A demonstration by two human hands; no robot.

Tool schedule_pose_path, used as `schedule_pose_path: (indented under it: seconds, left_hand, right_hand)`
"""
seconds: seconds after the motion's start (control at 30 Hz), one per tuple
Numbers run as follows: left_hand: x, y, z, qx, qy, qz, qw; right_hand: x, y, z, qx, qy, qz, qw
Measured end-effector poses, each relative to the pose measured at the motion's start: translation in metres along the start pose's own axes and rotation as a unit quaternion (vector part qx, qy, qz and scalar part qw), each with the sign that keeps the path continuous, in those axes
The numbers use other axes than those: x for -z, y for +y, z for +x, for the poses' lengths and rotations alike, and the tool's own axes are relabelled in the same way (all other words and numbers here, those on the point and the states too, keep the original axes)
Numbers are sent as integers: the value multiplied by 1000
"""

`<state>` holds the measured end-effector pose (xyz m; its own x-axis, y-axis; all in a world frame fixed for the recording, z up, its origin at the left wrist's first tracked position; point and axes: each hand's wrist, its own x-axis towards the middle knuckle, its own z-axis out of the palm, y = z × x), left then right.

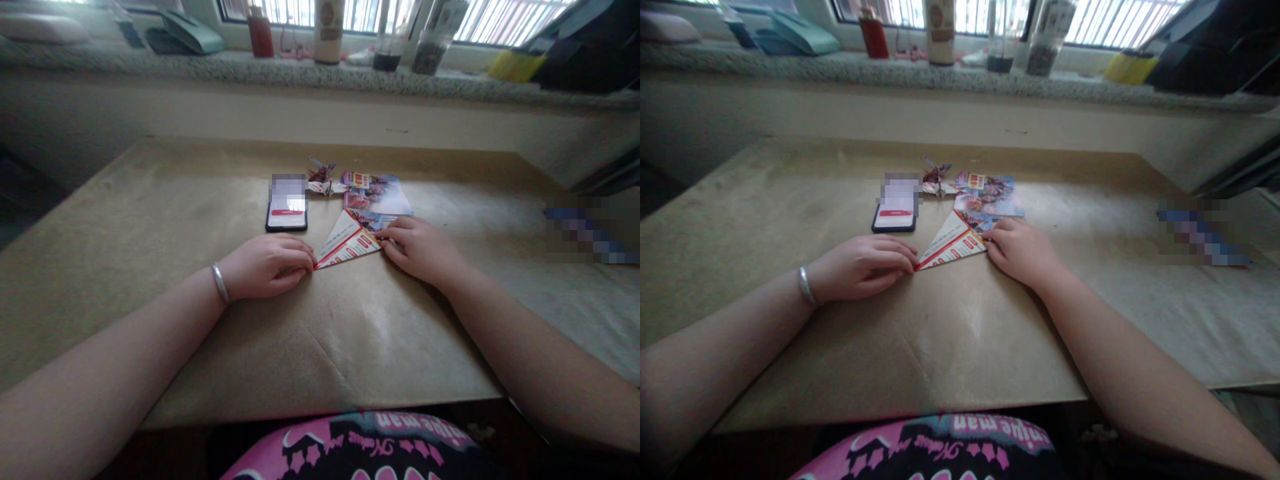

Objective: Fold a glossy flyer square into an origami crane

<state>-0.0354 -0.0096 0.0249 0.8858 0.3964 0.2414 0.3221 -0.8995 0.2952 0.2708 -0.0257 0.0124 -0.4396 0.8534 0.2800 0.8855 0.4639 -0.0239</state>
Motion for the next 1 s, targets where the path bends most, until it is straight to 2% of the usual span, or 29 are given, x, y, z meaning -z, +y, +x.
schedule_pose_path:
  seconds: [0.2, 0.4, 0.57, 0.73, 0.9, 1.0]
  left_hand:
    - [-2, 6, 4, -24, 20, -11, 999]
    - [-13, 1, 5, -6, 36, -9, 999]
    - [-19, -5, 8, 32, 50, 38, 997]
    - [-19, -8, 8, 40, 24, 91, 995]
    - [-20, -8, 7, 42, 13, 87, 995]
    - [-19, -6, 8, 43, 12, 91, 995]
  right_hand:
    - [-9, -7, 6, 5, 3, 29, 1000]
    - [-14, -5, 9, -6, 17, 50, 999]
    - [-15, -5, 11, -9, 22, 55, 998]
    - [-19, -2, 11, -7, 21, 73, 997]
    - [-20, 0, 12, -20, 55, 152, 987]
    - [-19, 1, 12, -62, 43, 237, 969]
